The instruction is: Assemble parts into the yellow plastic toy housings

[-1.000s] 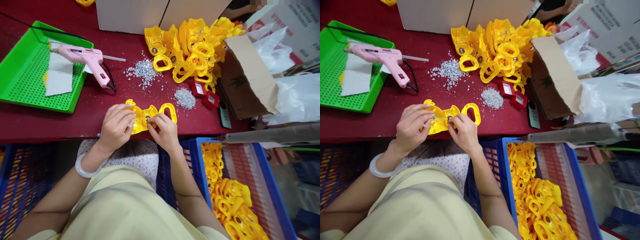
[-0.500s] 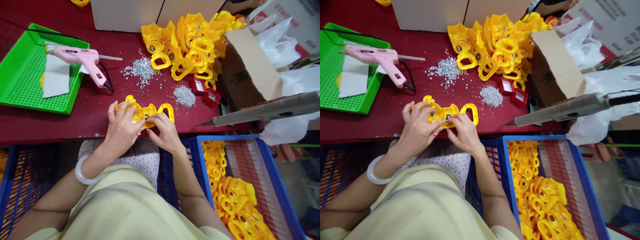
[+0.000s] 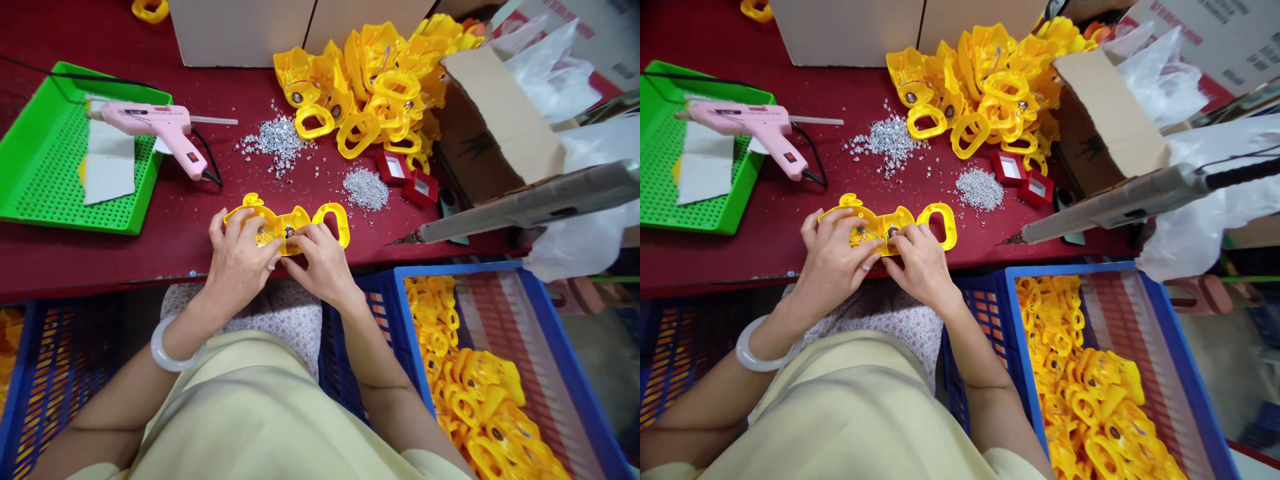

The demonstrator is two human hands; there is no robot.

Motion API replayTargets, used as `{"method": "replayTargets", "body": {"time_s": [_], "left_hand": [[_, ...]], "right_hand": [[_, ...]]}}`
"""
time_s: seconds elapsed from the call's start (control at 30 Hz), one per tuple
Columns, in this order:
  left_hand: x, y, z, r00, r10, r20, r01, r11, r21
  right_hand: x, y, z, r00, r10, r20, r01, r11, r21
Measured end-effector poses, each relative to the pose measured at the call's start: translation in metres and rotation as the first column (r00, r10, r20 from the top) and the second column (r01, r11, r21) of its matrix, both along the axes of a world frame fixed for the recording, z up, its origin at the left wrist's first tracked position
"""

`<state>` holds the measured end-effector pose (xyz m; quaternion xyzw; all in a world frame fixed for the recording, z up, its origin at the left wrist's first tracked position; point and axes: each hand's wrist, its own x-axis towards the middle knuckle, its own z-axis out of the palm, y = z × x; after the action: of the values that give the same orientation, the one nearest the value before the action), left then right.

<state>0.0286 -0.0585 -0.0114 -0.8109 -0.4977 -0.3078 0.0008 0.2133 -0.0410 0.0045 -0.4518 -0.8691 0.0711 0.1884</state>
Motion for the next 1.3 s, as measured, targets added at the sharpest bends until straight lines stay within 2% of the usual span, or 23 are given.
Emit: {"method": "replayTargets", "body": {"time_s": [0.07,0.27,0.5,0.73,1.03,1.3], "left_hand": [[0.000,0.000,0.000,1.000,-0.002,-0.007,0.002,1.000,0.000],[0.000,-0.002,0.008,0.997,0.022,-0.077,-0.029,0.995,-0.099],[0.002,-0.003,0.010,0.994,0.048,-0.103,-0.060,0.992,-0.112],[0.003,-0.003,0.011,0.994,0.047,-0.103,-0.059,0.992,-0.115],[0.001,-0.001,0.011,0.994,0.037,-0.105,-0.052,0.988,-0.143],[0.001,-0.002,0.007,0.998,0.050,-0.043,-0.055,0.990,-0.127]], "right_hand": [[0.001,0.000,-0.002,0.999,-0.002,-0.035,0.002,1.000,-0.005],[-0.001,0.001,-0.003,1.000,-0.015,0.023,0.015,1.000,0.005],[0.008,0.003,0.001,0.978,0.033,-0.207,-0.058,0.992,-0.115],[0.008,0.005,-0.003,0.975,0.036,-0.218,-0.052,0.997,-0.065],[0.002,0.006,-0.007,0.977,-0.030,-0.211,0.028,1.000,-0.013],[0.005,0.003,-0.004,0.959,0.004,-0.285,-0.014,0.999,-0.033]]}}
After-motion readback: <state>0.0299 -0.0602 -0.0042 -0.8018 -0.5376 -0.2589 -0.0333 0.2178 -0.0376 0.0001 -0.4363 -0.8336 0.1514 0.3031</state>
